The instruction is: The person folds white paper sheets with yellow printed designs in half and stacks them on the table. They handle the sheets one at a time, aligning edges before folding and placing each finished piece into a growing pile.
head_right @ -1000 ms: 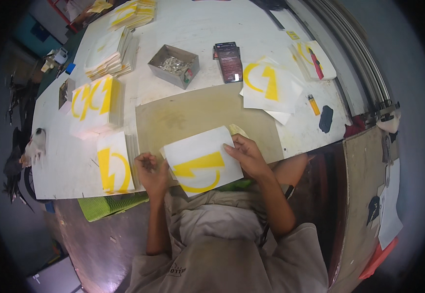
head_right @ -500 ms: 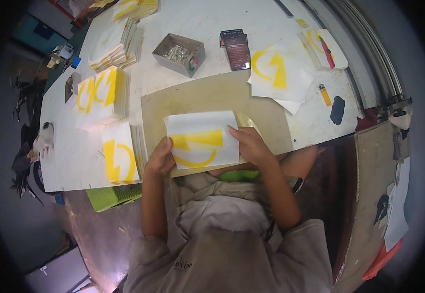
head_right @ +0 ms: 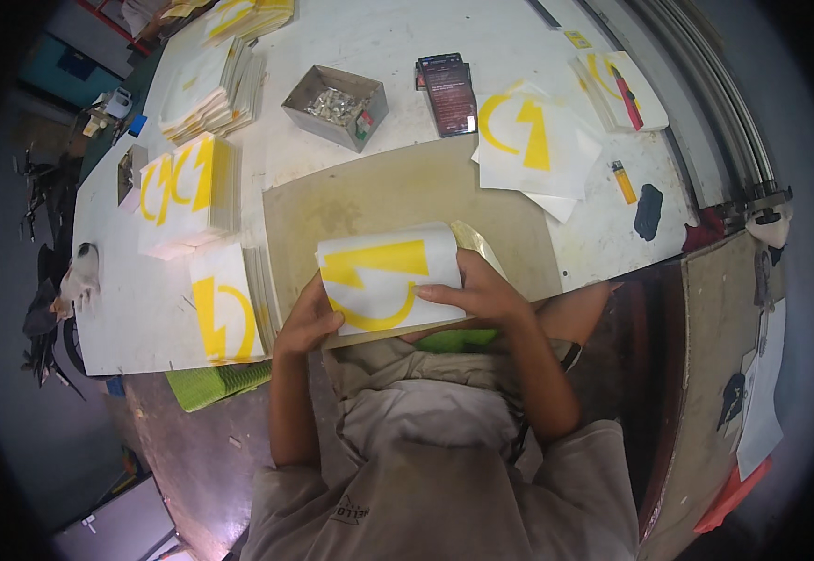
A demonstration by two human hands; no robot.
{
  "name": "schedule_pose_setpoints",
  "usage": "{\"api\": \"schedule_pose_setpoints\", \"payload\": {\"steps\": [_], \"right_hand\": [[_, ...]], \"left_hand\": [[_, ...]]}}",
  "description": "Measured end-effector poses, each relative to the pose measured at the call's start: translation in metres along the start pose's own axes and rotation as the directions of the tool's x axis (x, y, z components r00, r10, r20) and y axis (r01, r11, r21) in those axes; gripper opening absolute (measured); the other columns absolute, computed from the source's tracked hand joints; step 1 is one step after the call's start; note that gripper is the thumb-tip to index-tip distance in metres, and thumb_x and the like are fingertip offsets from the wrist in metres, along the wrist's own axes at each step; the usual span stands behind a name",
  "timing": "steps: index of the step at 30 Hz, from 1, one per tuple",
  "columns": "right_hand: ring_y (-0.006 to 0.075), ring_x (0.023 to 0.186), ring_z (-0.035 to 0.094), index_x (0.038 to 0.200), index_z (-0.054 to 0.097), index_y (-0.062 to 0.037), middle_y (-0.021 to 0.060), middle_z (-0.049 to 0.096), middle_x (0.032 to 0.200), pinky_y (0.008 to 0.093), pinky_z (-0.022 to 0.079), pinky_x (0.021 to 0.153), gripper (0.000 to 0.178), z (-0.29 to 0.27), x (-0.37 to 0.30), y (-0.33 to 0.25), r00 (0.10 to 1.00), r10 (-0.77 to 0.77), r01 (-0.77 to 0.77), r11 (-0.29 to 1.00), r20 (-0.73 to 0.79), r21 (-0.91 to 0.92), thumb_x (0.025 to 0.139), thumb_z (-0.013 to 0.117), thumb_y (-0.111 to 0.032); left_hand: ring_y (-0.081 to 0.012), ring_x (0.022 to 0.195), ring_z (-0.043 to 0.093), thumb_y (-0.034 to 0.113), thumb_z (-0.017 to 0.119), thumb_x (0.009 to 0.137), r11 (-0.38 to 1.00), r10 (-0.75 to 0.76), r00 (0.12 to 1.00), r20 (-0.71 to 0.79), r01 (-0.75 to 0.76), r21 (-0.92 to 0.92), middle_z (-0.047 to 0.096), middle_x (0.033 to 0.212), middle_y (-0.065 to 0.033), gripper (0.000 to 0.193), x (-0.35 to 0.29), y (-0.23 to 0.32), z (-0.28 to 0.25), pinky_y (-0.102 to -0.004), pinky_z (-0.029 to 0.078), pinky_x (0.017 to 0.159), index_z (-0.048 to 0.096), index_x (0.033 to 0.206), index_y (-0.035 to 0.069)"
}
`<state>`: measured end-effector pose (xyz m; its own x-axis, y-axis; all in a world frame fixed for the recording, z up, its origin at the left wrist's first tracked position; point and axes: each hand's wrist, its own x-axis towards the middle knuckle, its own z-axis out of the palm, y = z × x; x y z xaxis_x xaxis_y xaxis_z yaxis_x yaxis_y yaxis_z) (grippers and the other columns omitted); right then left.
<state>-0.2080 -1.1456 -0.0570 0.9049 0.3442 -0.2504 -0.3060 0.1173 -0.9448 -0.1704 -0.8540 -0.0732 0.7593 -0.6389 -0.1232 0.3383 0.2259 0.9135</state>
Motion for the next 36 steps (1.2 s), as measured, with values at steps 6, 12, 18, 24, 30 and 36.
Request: {"api": "schedule_pose_setpoints", "payload": {"steps": [6, 12, 18, 24, 30, 36], "right_hand": [[0.0188, 0.119, 0.056, 0.14, 0.044, 0.0014, 0.0118, 0.059, 0.13, 0.0329, 0.044, 0.101, 0.066, 0.004, 0.023, -0.005, 0.99, 0.043, -0.039, 0.999, -0.136, 0.032, 0.085, 0.076, -0.015], [0.0185, 0.119, 0.056, 0.138, 0.047, 0.0017, 0.012, 0.06, 0.129, 0.0335, 0.043, 0.102, 0.065, 0.0, 0.003, 0.009, 0.975, -0.212, 0.22, 0.968, -0.069, 0.122, 0.081, 0.077, -0.003], [0.0152, 0.102, 0.063, 0.122, 0.06, 0.004, 0.0116, 0.069, 0.111, 0.0316, 0.05, 0.091, 0.042, 0.002, -0.002, 0.021, 0.955, -0.245, 0.171, 0.916, -0.169, -0.362, 0.084, 0.075, -0.003], [0.0137, 0.098, 0.064, 0.121, 0.06, 0.0048, 0.0115, 0.069, 0.108, 0.0301, 0.051, 0.087, 0.041, 0.008, 0.028, 0.027, 0.908, -0.193, 0.116, 0.969, -0.373, -0.22, 0.085, 0.076, -0.006], [0.0125, 0.101, 0.062, 0.126, 0.055, 0.0039, 0.009, 0.067, 0.112, 0.0286, 0.051, 0.088, 0.048, 0.009, 0.028, 0.017, 0.913, -0.166, 0.064, 0.96, -0.372, -0.271, 0.084, 0.076, -0.003], [0.0245, 0.095, 0.065, 0.122, 0.058, 0.0022, 0.0151, 0.066, 0.105, 0.0347, 0.052, 0.083, 0.049, 0.028, 0.001, 0.001, 0.742, -0.438, 0.044, 0.788, -0.508, -0.614, 0.078, 0.078, -0.005]], "left_hand": [[-0.0234, 0.136, 0.04, 0.02, 0.07, 0.089, 0.998, -0.063, 0.996, -0.057, 0.065, 0.025, 0.045, 0.146, -0.0113, 0.074, 0.017, -0.006, -0.011, -0.0372, 0.029, 0.114, 0.032, 0.149, -0.001], [-0.0221, 0.134, 0.042, 0.021, 0.058, 0.099, 0.99, -0.137, 0.93, -0.34, 0.139, -0.017, 0.045, 0.146, -0.0113, 0.059, 0.037, 0.009, 0.011, -0.035, 0.032, 0.112, 0.034, 0.149, 0.001], [-0.0215, 0.131, 0.046, 0.012, 0.064, 0.094, 0.995, -0.03, 0.979, -0.204, 0.048, 0.088, 0.049, 0.142, -0.0122, 0.059, 0.027, 0.004, 0.002, -0.035, 0.036, 0.109, 0.037, 0.146, 0.001], [-0.0219, 0.124, 0.054, -0.002, 0.074, 0.083, 0.977, 0.0, 0.902, -0.432, 0.093, 0.193, 0.057, 0.129, -0.0258, 0.074, 0.028, 0.001, 0.022, -0.0353, 0.048, 0.099, 0.032, 0.143, -0.001], [-0.031, 0.107, 0.065, 0.009, 0.078, 0.079, -0.013, 0.792, 0.605, 0.082, -0.118, 0.993, 0.065, 0.118, -0.0189, 0.047, 0.011, -0.025, 0.041, -0.0433, 0.049, 0.092, 0.061, 0.122, 0.002], [-0.0314, 0.116, 0.061, 0.001, 0.069, 0.081, 0.009, 0.553, 0.828, 0.094, -0.12, 0.993, 0.064, 0.127, -0.0119, 0.038, 0.014, -0.042, 0.058, -0.047, 0.048, 0.098, 0.067, 0.119, 0.004]]}}
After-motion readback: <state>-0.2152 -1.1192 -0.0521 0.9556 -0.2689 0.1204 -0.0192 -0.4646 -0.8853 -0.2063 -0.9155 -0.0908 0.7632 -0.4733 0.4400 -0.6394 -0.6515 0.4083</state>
